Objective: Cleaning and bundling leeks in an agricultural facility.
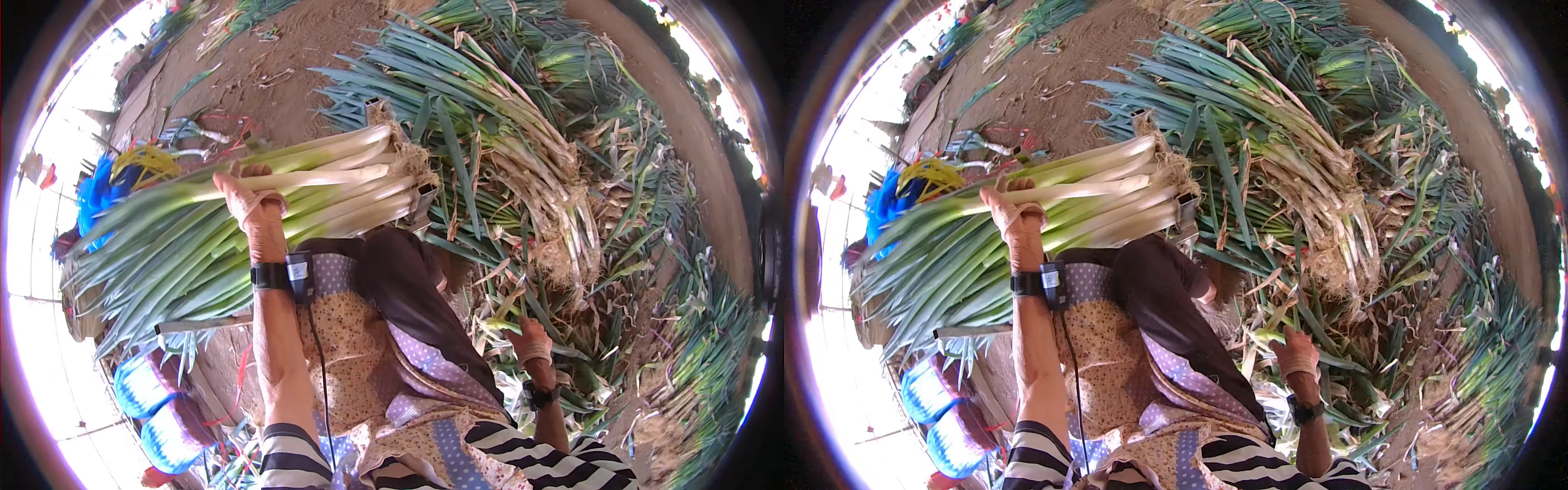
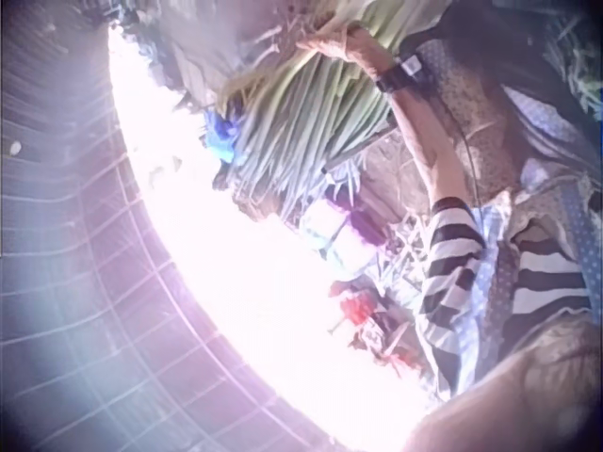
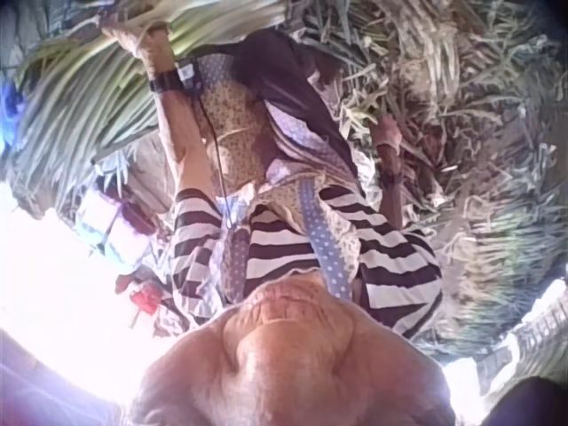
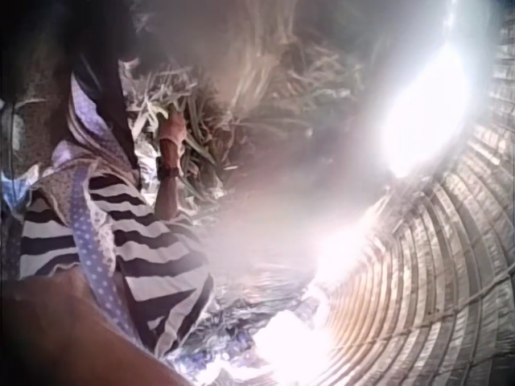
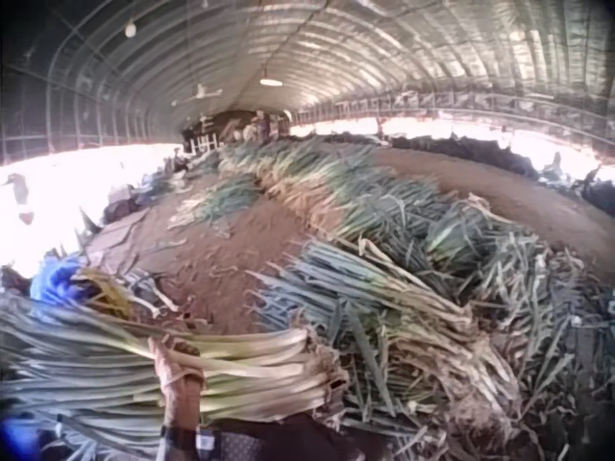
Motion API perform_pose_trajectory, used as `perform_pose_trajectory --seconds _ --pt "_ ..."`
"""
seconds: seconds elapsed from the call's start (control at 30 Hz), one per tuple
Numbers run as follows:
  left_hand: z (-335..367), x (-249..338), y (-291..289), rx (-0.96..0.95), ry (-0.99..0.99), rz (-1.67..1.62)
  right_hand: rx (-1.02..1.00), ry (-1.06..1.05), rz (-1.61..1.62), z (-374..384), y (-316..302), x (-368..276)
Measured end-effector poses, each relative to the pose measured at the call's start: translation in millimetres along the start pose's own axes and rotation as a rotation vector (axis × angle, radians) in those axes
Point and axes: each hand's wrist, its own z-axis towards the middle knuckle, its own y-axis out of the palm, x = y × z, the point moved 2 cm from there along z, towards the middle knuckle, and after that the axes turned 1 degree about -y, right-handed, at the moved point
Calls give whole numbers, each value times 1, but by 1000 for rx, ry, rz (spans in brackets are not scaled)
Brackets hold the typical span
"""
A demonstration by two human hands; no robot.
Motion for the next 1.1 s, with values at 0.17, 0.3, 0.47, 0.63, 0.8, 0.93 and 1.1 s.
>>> perform_pose_trajectory --seconds 0.17,0.3,0.47,0.63,0.8,0.93,1.1 --pt "-1 -32 -6 82 -294 170 -31 22 -43 1 8 19" --pt "-20 -53 -16 152 -385 349 -75 50 -70 1 6 22" --pt "-52 -42 -7 155 -521 361 -156 6 19 1 11 8" --pt "-39 -34 1 257 -367 481 -221 11 17 0 19 15" --pt "-17 15 15 -426 966 2119 -219 -26 18 6 27 18" --pt "-9 28 19 -769 874 2513 -192 -50 25 8 31 17" --pt "-26 46 38 -810 853 2461 -218 -1 66 0 24 17"
